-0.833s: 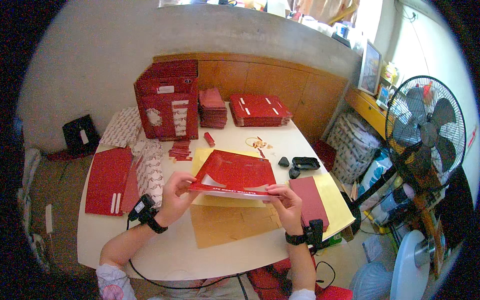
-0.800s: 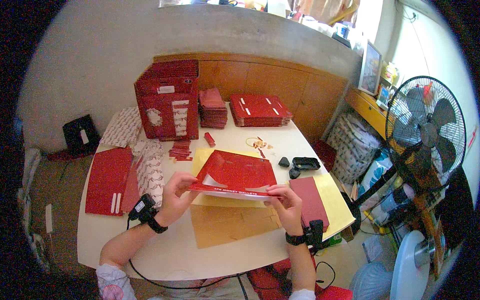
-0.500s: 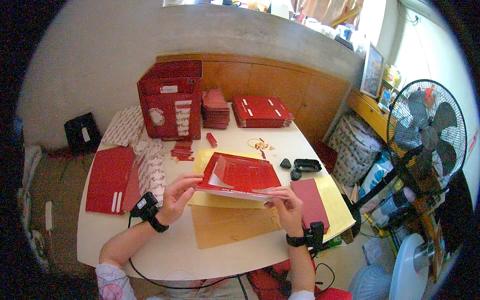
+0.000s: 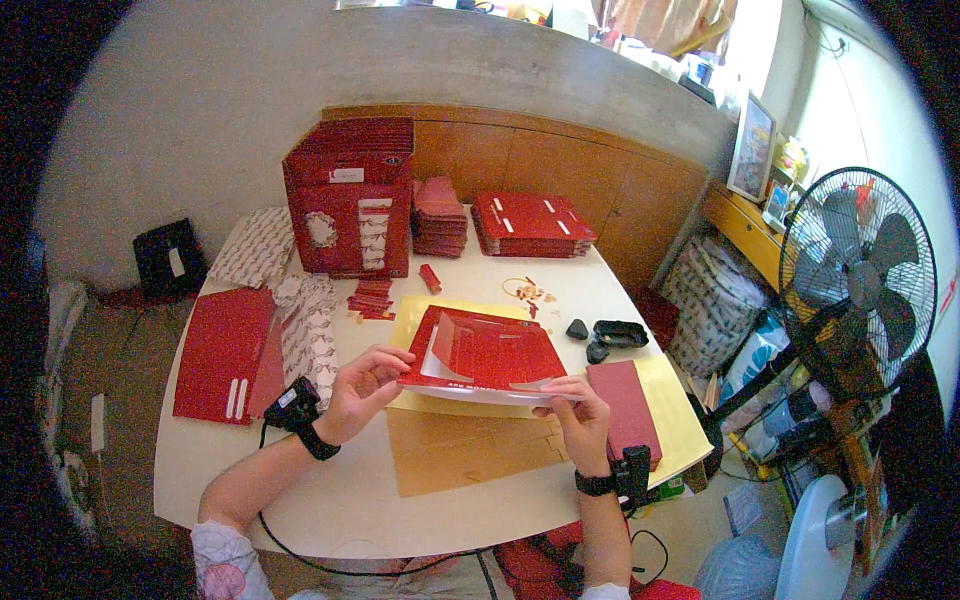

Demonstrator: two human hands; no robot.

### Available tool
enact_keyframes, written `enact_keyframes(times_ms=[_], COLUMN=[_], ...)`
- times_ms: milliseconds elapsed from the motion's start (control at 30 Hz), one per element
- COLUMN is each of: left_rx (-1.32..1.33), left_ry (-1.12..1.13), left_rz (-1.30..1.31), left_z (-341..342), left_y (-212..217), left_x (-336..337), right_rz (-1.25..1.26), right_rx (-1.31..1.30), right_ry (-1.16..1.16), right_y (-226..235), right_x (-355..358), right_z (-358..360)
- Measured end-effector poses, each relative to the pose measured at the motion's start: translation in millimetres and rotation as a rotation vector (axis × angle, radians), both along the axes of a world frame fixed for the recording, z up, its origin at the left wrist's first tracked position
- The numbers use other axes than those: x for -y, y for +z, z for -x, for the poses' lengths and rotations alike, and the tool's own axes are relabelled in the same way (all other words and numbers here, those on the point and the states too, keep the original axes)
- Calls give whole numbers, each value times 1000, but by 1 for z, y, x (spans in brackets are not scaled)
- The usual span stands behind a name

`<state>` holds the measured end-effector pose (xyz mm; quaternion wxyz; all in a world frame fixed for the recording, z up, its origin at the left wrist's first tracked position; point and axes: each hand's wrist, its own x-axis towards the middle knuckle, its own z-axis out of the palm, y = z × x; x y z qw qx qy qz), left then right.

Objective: The recorder is assembling red paper money wallets by folding them and applying stickers from a sheet.

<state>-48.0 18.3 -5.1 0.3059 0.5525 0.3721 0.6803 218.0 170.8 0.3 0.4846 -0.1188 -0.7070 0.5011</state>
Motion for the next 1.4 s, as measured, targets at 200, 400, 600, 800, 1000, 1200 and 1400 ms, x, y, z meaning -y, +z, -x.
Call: enact_keyframes(times_ms=[200,400,600,800,1000,1200,1400], left_rx=[-127,-279,-168,-326,-285,-334,-755], left_ry=[154,240,293,356,290,271,411], left_rz=[-39,-71,-112,-134,-193,-226,-301], left_z=[-7,-4,-12,-2,-4,-1,7], left_y=[-3,-6,10,7,9,6,12], left_x=[-1,1,0,4,2,2,1], right_rz=[-17,-26,-16,-407,-520,-553,-444], right_rx=[-12,-19,28,160,65,17,56], right_ry=[19,65,2,-184,-263,-246,-152], right_y=[-1,-1,-1,8,6,10,11], right_x=[-1,-2,4,2,1,3,1], right_z=[0,-1,-1,-3,-7,-6,-10])
